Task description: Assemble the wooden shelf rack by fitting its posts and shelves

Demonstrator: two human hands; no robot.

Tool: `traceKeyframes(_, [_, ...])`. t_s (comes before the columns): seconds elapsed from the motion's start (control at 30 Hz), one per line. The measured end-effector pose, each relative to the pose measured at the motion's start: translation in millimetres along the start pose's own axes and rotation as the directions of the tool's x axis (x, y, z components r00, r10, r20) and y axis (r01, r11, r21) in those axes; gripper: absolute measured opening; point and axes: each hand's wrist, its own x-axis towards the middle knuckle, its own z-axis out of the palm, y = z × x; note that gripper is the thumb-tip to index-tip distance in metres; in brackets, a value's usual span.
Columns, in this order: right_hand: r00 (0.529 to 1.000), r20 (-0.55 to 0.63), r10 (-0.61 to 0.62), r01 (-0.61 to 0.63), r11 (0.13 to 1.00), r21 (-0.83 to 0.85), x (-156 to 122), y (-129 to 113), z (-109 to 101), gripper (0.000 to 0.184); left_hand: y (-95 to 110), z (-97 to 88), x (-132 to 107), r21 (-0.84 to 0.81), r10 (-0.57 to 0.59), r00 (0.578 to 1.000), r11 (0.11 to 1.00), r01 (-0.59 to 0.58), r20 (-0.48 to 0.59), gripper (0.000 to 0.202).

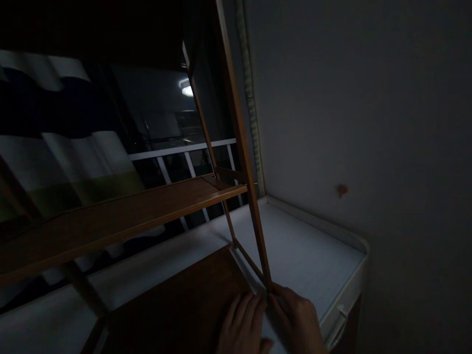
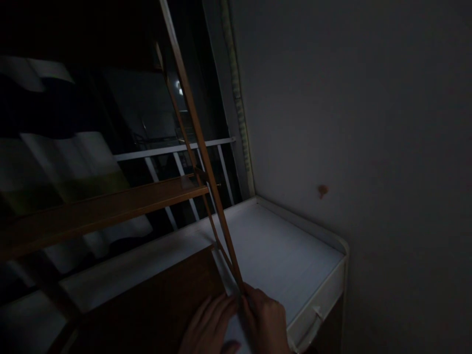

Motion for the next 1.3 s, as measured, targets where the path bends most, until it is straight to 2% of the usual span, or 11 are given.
traceKeyframes(0.1, [1.000, -0.009, -0.024, 0.024, 1.000, -0.001, 0, 1, 2, 0.034, 4, 4.5, 32, 0.081, -0.046, 0.997, 0.996, 0.040, 0.068, 0.034])
traceKeyframes(0.17, [0.999, -0.023, -0.034, 0.034, 0.999, 0.005, 0, 1, 2, 0.034, 8, 3.9, 41, 0.122, -0.050, 0.996, 0.992, 0.041, 0.071, 0.028])
traceKeyframes(0.27, [0.999, -0.037, -0.033, 0.034, 0.999, 0.022, -1, -1, 1, 0.034, 11, 2.2, 40, 0.087, -0.028, 0.996, 0.996, 0.021, 0.086, 0.028])
traceKeyframes(0.43, [0.998, -0.050, -0.036, 0.039, 0.998, 0.053, 0, -4, -2, 0.032, 12, 0.0, 38, -0.065, -0.131, 0.988, 0.989, 0.136, 0.077, 0.022])
traceKeyframes(0.77, [0.996, -0.081, -0.046, 0.053, 0.995, 0.090, -2, -5, -2, 0.030, 8, 5.0, 36, -0.087, -0.110, 0.994, 0.990, 0.111, 0.020, 0.020])
traceKeyframes(0.9, [0.995, -0.093, -0.038, 0.049, 0.992, 0.119, -1, -5, 1, 0.029, 1, 10.2, 33, -0.195, -0.141, 0.990, 0.971, 0.136, -0.009, 0.017])
traceKeyframes(1.03, [0.981, -0.183, -0.058, 0.079, 0.991, 0.109, 0, -3, 6, 0.032, -3, 15.1, 31, -0.322, -0.286, 0.958, 0.908, 0.269, -0.006, 0.020])
traceKeyframes(1.2, [0.985, -0.166, -0.054, 0.070, 0.993, 0.094, -1, -5, 5, 0.031, -3, 12.4, 31, -0.362, -0.420, 0.907, 0.840, 0.405, 0.040, 0.022])
traceKeyframes(1.3, [0.982, -0.182, -0.044, 0.059, 0.995, 0.078, -1, -6, 4, 0.029, 1, 6.1, 32, -0.358, -0.473, 0.874, 0.801, 0.479, 0.111, 0.026])
